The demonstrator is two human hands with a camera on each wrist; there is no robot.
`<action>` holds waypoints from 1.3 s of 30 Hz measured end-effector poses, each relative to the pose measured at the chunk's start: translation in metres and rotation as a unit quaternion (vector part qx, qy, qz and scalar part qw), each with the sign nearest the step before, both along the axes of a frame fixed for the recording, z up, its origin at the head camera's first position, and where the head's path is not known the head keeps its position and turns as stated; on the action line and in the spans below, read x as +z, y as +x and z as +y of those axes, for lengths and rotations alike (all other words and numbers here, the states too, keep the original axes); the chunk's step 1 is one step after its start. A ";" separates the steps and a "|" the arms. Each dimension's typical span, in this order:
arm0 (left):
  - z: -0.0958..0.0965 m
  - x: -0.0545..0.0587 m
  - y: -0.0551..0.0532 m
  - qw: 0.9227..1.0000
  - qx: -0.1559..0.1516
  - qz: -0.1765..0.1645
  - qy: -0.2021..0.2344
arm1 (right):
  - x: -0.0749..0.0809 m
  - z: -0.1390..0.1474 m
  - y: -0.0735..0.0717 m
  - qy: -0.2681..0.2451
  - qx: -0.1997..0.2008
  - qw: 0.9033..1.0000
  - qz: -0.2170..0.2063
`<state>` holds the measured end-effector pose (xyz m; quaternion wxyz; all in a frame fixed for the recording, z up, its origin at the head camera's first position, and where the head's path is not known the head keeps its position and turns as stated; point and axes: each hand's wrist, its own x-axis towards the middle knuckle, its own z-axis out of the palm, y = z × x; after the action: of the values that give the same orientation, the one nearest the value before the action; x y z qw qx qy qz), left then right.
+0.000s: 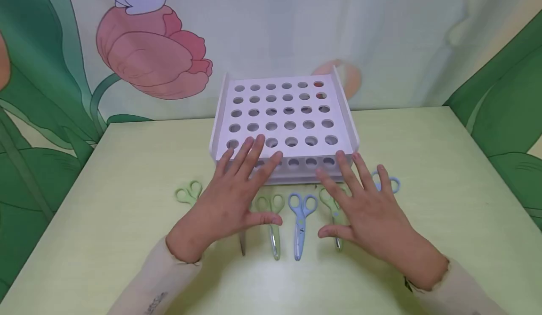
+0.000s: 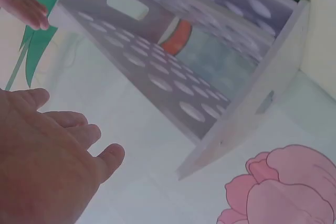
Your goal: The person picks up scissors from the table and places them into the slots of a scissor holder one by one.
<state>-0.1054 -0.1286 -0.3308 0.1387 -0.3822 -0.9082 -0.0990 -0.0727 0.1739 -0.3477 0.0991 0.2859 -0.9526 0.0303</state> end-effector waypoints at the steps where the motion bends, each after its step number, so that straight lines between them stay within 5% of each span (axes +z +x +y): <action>1: -0.001 0.002 -0.001 1.000 0.000 0.004 0.003 | 0.001 0.001 -0.001 -0.003 -0.001 1.000 0.002; 12: -0.010 0.019 -0.017 0.999 0.028 0.003 0.029 | 0.016 0.029 -0.008 -0.038 -0.023 0.999 0.029; 28: -0.021 0.033 -0.050 0.994 0.087 -0.001 0.058 | 0.023 0.053 -0.016 -0.038 -0.062 0.997 0.000; 39: -0.033 0.020 -0.070 0.992 0.115 -0.027 0.049 | 0.019 0.084 -0.034 -0.079 -0.072 0.994 -0.028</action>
<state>-0.1752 -0.1618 -0.3105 0.1431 -0.2651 -0.9436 -0.1372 -0.1066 0.2575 -0.3286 0.0962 0.2072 -0.9677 0.1069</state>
